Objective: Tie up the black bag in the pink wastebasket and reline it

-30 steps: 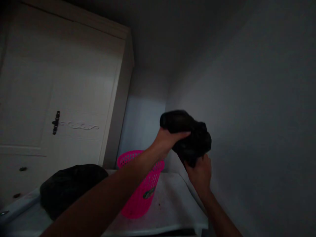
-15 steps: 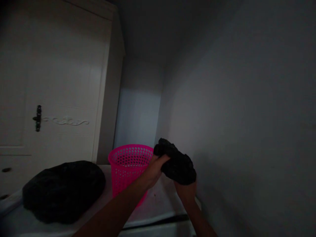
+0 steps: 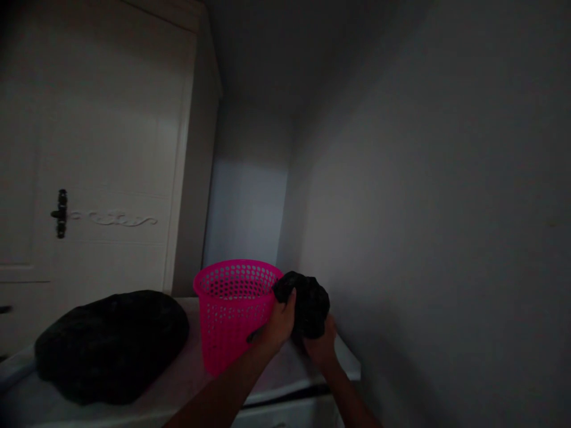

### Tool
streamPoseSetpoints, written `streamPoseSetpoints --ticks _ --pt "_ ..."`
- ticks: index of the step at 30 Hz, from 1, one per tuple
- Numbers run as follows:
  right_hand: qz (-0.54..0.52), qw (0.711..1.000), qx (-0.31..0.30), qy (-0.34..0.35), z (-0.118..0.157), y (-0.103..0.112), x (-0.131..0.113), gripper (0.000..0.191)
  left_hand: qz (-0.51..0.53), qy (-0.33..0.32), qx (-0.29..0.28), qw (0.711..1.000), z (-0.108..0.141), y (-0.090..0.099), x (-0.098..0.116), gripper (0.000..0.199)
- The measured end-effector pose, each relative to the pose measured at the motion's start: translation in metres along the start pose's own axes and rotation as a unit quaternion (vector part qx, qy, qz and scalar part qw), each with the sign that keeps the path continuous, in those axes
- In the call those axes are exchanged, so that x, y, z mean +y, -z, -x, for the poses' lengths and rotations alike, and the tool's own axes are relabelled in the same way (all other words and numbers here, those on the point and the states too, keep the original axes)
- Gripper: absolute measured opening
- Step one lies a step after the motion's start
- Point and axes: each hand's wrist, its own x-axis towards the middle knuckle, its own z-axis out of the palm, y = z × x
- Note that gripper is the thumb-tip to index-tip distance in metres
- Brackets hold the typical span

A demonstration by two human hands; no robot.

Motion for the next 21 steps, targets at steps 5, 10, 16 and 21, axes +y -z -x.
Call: streamPoseSetpoints --ticks 5,10,16,21 --pt "-0.164 0.984 -0.039 -0.060 -0.012 0.032 -0.025 0.061 -0.051 -0.037 0.007 0.998 0.011 0.004 -0.007 0.050" --pt "-0.224 0.959 -0.146 -0.095 -0.043 0.053 -0.065 0.045 -0.028 -0.003 -0.045 0.999 0.027 0.012 -0.026 0.054" --pt "-0.238 0.927 -0.260 -0.125 -0.039 0.047 -0.088 0.045 0.006 0.123 -0.115 0.986 0.038 0.026 -0.055 0.054" --pt "-0.217 0.941 -0.237 -0.103 -0.022 0.054 -0.078 0.050 0.035 0.095 -0.006 0.995 0.038 0.031 -0.055 0.062"
